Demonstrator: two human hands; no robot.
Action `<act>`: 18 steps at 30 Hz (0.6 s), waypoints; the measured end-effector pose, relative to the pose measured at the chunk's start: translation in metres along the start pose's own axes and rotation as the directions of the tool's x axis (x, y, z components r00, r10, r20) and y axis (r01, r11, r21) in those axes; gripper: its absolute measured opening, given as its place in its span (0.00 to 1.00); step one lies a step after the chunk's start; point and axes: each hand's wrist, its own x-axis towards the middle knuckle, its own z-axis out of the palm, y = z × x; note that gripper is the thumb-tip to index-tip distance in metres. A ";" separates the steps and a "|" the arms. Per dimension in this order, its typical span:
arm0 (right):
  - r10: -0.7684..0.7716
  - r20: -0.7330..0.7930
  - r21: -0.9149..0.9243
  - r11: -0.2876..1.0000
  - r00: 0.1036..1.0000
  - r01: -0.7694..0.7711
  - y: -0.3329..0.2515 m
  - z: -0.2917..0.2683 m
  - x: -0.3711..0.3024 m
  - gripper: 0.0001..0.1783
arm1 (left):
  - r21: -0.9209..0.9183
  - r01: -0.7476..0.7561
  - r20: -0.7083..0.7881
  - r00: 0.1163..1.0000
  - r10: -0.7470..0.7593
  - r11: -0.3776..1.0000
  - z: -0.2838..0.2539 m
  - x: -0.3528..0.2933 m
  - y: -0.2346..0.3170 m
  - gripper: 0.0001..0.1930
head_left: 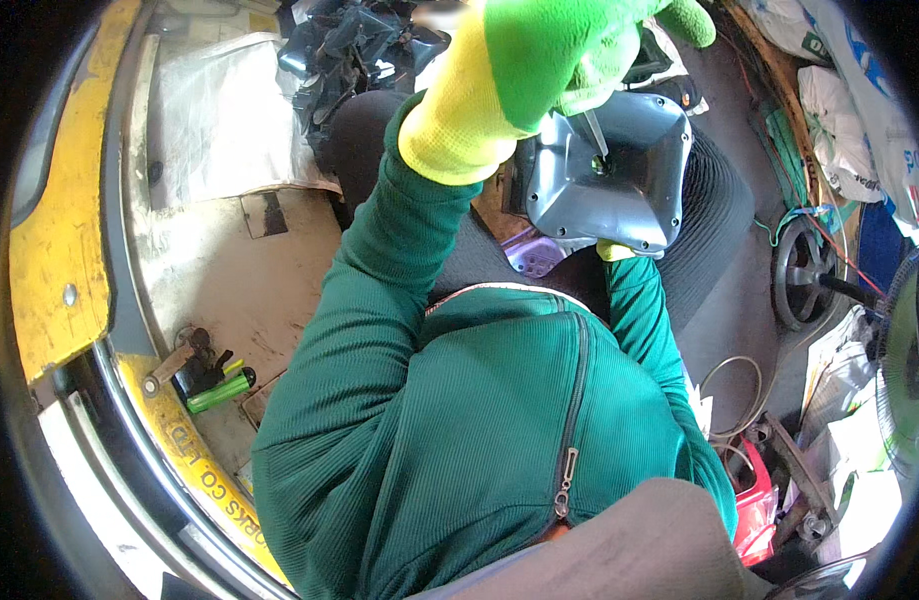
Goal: The person sits on the floor and repeatedly wipes black plastic parts with a green cloth, turning them over to clean different sides. The person handles the parts one at a time and places them back on the floor after wiping.
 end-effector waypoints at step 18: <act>-0.020 -0.042 0.045 0.999 0.999 0.022 0.008 0.007 -0.006 0.24 | 0.736 -0.384 0.274 0.922 0.272 0.558 -0.028 0.001 -0.112 0.08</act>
